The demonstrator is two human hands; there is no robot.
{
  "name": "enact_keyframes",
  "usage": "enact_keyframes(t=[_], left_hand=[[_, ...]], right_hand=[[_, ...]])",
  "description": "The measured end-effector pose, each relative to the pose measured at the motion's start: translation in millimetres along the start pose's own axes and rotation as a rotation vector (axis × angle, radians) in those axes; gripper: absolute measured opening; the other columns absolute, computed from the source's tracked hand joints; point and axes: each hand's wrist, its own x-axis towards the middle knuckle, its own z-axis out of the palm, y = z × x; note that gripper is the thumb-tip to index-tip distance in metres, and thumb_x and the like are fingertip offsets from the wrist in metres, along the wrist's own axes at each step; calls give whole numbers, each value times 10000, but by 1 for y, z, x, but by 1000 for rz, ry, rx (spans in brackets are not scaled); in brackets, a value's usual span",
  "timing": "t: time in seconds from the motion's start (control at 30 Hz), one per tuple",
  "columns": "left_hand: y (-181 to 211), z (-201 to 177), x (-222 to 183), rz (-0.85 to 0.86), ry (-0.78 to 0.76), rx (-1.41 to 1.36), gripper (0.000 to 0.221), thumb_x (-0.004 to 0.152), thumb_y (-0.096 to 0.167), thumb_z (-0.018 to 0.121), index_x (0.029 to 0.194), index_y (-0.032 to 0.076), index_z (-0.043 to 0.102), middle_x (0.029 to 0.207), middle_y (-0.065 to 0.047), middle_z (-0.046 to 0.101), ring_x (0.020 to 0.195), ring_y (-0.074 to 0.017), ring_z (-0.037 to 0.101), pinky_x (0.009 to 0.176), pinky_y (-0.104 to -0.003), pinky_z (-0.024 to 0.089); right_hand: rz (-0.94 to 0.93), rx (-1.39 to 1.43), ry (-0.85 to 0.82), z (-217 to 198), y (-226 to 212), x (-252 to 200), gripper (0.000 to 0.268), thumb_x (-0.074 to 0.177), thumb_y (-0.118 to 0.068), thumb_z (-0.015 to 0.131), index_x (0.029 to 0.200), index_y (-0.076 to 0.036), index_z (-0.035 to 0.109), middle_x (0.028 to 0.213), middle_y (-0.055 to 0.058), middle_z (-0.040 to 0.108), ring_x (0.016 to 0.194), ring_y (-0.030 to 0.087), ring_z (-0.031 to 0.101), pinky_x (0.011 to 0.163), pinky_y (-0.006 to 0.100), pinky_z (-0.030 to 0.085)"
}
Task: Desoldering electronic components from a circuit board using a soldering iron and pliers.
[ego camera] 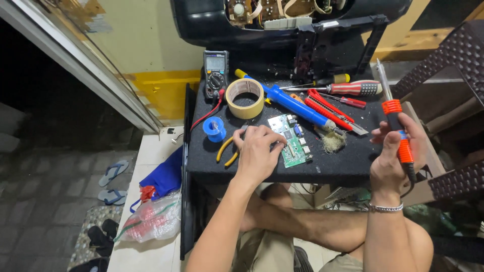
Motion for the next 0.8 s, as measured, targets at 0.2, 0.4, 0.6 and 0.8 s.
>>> enact_keyframes(t=[0.2,0.4,0.6,0.8], left_hand=[[-3,4,1,-24,-9,-9,71,841,166,730,825,173,799,931,11,660,976,-212,545,1066,-526,210],[-3,1,0,-32,-1,-61,92,864,170,698,869,147,786,928,15,704,986,-200,566,1088,-525,220],[-2,-2,1,-13,0,-72,77,846,185,710,833,144,774,914,6,671,974,-207,555,1089,-520,218],[-9,1,5,60,-46,-21,51,853,151,691,837,149,740,939,-15,624,992,-237,541,1085,-557,215]], right_hand=[[22,24,8,-7,4,-5,611,1131,-417,525,1453,93,427,1161,238,588,943,273,619,813,356,555],[73,116,22,-9,3,-10,586,1127,-404,526,1435,87,447,1153,225,601,937,256,612,838,336,536],[114,135,31,-11,10,-10,623,1125,-454,521,1449,74,451,1118,204,595,914,230,606,819,310,538],[112,56,28,-9,1,-14,577,1146,-416,508,1438,79,463,1124,215,599,920,241,616,838,316,533]])
